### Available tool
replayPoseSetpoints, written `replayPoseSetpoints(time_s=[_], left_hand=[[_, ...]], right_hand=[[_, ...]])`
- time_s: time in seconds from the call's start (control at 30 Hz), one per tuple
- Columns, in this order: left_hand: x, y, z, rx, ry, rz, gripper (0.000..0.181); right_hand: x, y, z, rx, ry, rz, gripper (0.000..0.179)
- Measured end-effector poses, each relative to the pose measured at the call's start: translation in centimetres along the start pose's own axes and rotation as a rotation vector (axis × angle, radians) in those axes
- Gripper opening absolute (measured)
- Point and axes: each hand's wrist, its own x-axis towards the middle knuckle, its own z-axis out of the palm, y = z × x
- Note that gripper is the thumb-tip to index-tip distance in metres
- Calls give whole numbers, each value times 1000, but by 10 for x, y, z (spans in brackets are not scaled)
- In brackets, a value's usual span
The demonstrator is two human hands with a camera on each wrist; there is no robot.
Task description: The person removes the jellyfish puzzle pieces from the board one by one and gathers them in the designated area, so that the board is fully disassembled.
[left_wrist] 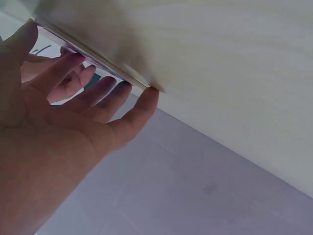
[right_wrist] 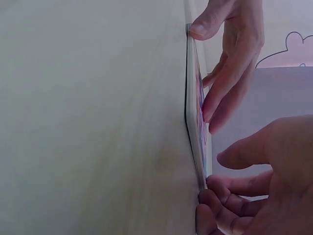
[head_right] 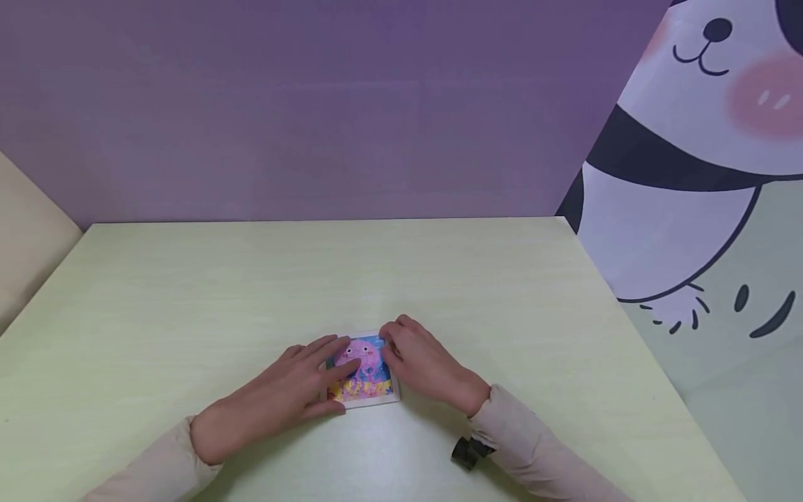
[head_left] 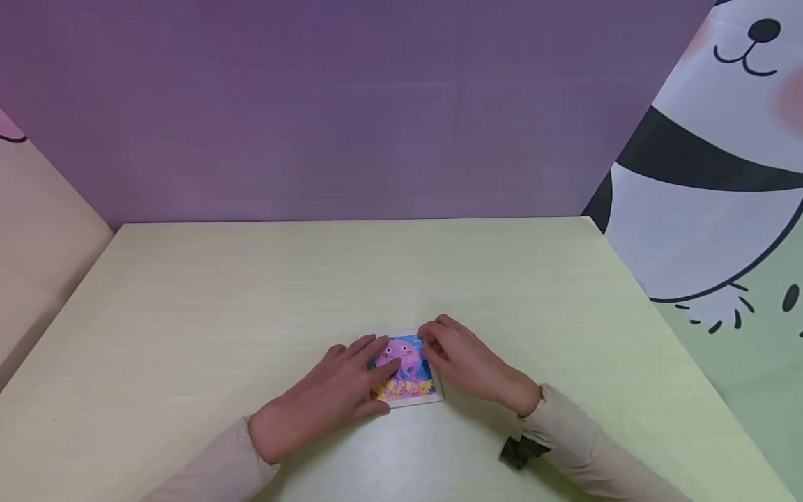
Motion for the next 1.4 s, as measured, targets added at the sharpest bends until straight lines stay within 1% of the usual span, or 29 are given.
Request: replayPoseSetpoints(time_s=[0.13, 0.3, 0.43, 0.53, 0.6, 0.67, 0.77, 0.83, 0.9, 0.97, 1.17, 1.4], left_hand=[[-1, 1, 1, 15, 6, -21, 64], [-1, 3, 3, 46, 37, -36, 71], [-1, 2, 4, 47, 43, -39, 69], [0, 1, 5, 77, 52, -47, 68], [1, 0, 4, 82, 55, -49, 68], [1, -2, 2, 72, 54, -53, 68], [1, -5, -1, 38, 48, -40, 71], [1, -5, -1, 28, 44, -39, 73], [0, -5, 0, 18, 35, -40, 74], [0, -4, 0, 7, 24, -42, 74], [-2, 1, -1, -33, -6, -45, 72], [-3, 4, -6, -60, -22, -53, 72]], right_hand=[[-1, 0, 1, -4, -6, -15, 21], [-2, 2, 2, 10, -15, -31, 16], [-4, 2, 3, 44, -29, -8, 14], [-4, 1, 5, 59, -42, -27, 9], [-4, 0, 4, 71, -53, -26, 10], [-3, 0, 3, 68, -56, -18, 20], [-2, 0, -1, 50, -53, -9, 35], [-2, 1, -1, 24, -47, -37, 40], [-3, 0, -1, -1, -52, -67, 37], [-4, -2, -1, -19, -54, -77, 35], [-6, -6, -1, -35, -34, -57, 24], [-7, -10, -1, -83, -14, -54, 21]])
